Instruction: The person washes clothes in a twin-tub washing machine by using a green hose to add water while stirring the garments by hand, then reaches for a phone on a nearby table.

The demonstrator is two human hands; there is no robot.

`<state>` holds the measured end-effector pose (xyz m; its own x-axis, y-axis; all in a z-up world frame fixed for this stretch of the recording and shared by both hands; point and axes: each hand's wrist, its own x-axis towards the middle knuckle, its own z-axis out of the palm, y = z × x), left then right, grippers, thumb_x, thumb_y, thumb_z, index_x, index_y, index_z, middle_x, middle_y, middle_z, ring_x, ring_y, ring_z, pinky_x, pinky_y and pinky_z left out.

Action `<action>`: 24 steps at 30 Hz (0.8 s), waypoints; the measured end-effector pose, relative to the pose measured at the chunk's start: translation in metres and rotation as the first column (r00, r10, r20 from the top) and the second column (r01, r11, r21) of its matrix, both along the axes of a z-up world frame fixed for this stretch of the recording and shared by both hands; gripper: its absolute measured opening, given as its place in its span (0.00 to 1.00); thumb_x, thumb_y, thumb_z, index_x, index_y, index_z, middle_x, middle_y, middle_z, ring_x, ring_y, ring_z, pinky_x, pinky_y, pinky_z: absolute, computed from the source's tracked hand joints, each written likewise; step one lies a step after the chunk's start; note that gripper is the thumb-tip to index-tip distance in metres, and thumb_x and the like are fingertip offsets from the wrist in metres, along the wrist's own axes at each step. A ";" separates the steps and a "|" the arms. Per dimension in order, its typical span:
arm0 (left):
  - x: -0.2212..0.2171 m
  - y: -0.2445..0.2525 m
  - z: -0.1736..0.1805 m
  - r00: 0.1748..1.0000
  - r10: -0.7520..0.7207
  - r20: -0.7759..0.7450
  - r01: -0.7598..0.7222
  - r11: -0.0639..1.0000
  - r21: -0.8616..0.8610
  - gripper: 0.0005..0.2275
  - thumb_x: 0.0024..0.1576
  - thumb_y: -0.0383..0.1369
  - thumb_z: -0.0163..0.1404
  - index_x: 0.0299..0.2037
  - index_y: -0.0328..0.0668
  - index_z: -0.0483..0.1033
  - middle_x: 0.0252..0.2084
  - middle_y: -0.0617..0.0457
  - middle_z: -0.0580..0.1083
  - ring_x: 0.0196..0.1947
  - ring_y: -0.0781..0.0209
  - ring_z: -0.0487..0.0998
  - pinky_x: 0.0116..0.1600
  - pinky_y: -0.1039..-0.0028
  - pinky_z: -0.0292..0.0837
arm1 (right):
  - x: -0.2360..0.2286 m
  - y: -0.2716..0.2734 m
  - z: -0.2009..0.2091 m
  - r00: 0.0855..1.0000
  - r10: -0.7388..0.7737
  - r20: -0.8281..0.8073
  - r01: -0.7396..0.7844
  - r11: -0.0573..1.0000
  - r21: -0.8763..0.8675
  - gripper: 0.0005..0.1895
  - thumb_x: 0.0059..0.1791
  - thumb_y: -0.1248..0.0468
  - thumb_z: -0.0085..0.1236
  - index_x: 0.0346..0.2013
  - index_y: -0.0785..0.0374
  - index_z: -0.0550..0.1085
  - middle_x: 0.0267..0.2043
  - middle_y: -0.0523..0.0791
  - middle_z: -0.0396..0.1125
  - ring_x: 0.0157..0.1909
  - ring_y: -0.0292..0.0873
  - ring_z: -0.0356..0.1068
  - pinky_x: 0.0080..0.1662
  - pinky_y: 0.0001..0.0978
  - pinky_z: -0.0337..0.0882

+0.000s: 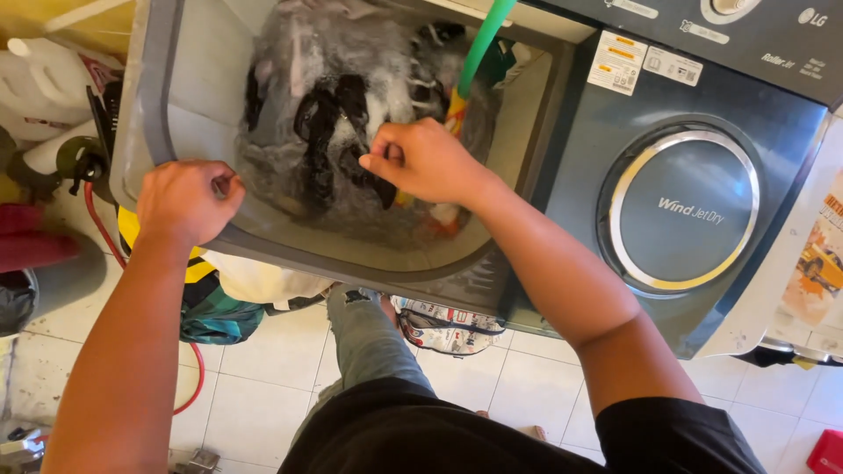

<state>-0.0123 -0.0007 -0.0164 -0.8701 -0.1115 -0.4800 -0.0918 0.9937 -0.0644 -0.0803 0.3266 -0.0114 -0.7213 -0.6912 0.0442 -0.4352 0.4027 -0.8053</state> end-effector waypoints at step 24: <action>0.003 -0.003 0.003 0.996 0.042 -0.081 -0.030 0.989 0.142 0.12 0.60 0.42 0.45 0.30 0.50 0.78 0.29 0.51 0.77 0.34 0.43 0.76 0.40 0.56 0.74 | -0.019 0.016 0.007 0.944 -0.291 0.155 0.309 0.945 -0.106 0.17 0.59 0.57 0.55 0.26 0.55 0.69 0.15 0.37 0.54 0.21 0.33 0.55 0.34 0.34 0.65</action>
